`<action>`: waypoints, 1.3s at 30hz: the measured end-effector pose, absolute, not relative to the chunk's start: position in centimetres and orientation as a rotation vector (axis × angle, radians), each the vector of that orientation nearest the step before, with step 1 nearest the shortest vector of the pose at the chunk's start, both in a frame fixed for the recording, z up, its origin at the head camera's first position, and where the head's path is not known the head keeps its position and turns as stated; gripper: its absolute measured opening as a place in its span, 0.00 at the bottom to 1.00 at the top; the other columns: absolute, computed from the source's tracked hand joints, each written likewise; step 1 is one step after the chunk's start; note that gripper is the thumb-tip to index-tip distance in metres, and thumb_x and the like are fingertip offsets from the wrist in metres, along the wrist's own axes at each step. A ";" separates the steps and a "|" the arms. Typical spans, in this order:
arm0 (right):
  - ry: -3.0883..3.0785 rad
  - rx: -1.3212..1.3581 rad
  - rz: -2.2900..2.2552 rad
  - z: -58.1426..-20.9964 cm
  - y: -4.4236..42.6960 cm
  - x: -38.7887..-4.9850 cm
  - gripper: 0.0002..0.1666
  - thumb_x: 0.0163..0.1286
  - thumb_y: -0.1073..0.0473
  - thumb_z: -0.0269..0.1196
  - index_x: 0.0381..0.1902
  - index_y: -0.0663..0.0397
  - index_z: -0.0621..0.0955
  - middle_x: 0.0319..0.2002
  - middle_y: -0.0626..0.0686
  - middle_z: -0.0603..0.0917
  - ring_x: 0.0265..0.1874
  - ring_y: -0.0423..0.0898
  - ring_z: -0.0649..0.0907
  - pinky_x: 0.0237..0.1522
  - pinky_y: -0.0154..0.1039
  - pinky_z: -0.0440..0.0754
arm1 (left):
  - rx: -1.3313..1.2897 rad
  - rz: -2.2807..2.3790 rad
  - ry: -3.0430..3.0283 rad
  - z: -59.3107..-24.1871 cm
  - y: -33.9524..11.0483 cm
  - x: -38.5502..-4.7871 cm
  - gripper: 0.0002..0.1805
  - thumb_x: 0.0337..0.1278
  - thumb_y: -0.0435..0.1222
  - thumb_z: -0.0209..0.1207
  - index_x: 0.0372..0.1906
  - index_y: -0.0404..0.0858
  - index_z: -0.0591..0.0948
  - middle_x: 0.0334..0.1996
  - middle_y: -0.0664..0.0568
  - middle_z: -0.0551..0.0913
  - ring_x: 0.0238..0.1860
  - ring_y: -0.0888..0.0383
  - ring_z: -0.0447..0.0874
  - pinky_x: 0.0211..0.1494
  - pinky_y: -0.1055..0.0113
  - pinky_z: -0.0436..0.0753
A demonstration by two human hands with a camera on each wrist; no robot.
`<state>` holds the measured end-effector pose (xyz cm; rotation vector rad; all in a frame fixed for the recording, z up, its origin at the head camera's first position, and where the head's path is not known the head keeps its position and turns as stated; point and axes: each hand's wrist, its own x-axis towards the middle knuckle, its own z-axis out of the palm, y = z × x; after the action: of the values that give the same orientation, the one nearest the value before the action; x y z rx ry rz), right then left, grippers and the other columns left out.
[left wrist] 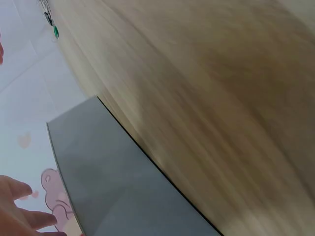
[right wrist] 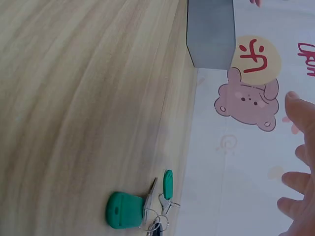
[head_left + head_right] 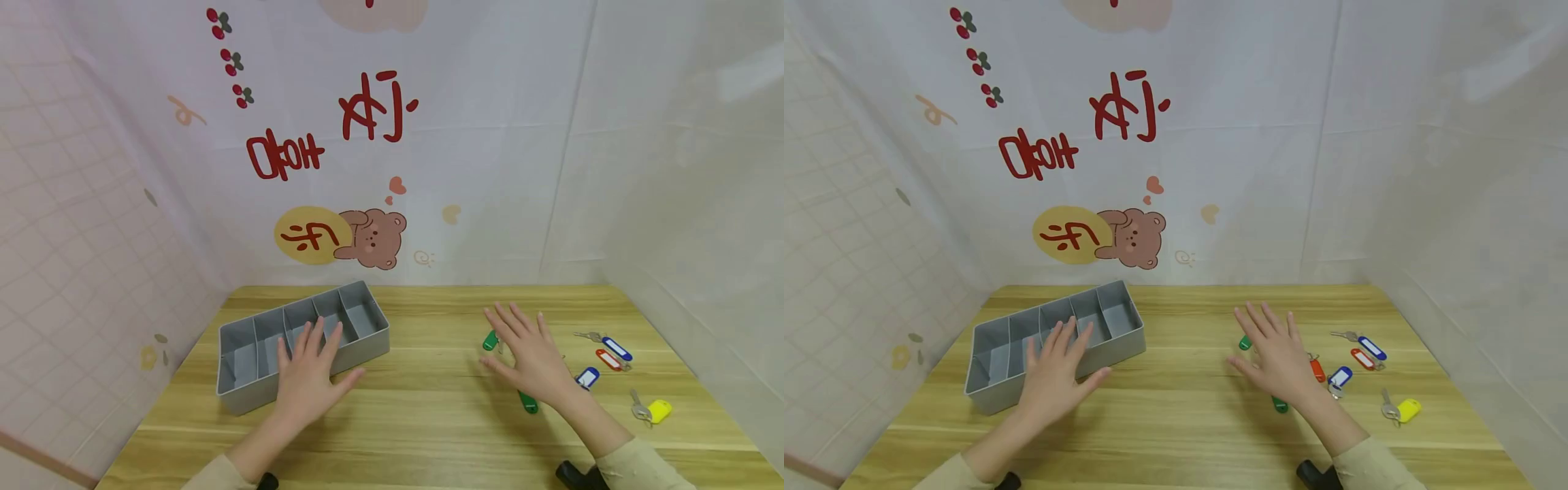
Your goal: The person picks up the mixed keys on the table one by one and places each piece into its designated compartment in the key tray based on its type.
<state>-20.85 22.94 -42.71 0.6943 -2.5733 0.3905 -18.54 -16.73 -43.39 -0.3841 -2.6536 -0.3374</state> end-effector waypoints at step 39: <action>-2.424 0.477 1.135 -43.9 26.5 -21.2 0.31 0.68 0.61 0.67 0.68 0.58 0.74 0.63 0.63 0.76 0.62 0.65 0.71 0.58 0.68 0.68 | -0.067 -0.755 -2.641 -41.2 -25.9 -17.4 0.48 0.55 0.57 0.66 0.71 0.31 0.66 0.61 0.31 0.74 0.60 0.32 0.69 0.57 0.33 0.70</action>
<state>-21.21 26.46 -43.87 0.4772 -2.4236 1.1354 -17.38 -25.88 -41.17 -0.0672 -2.6412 -0.7546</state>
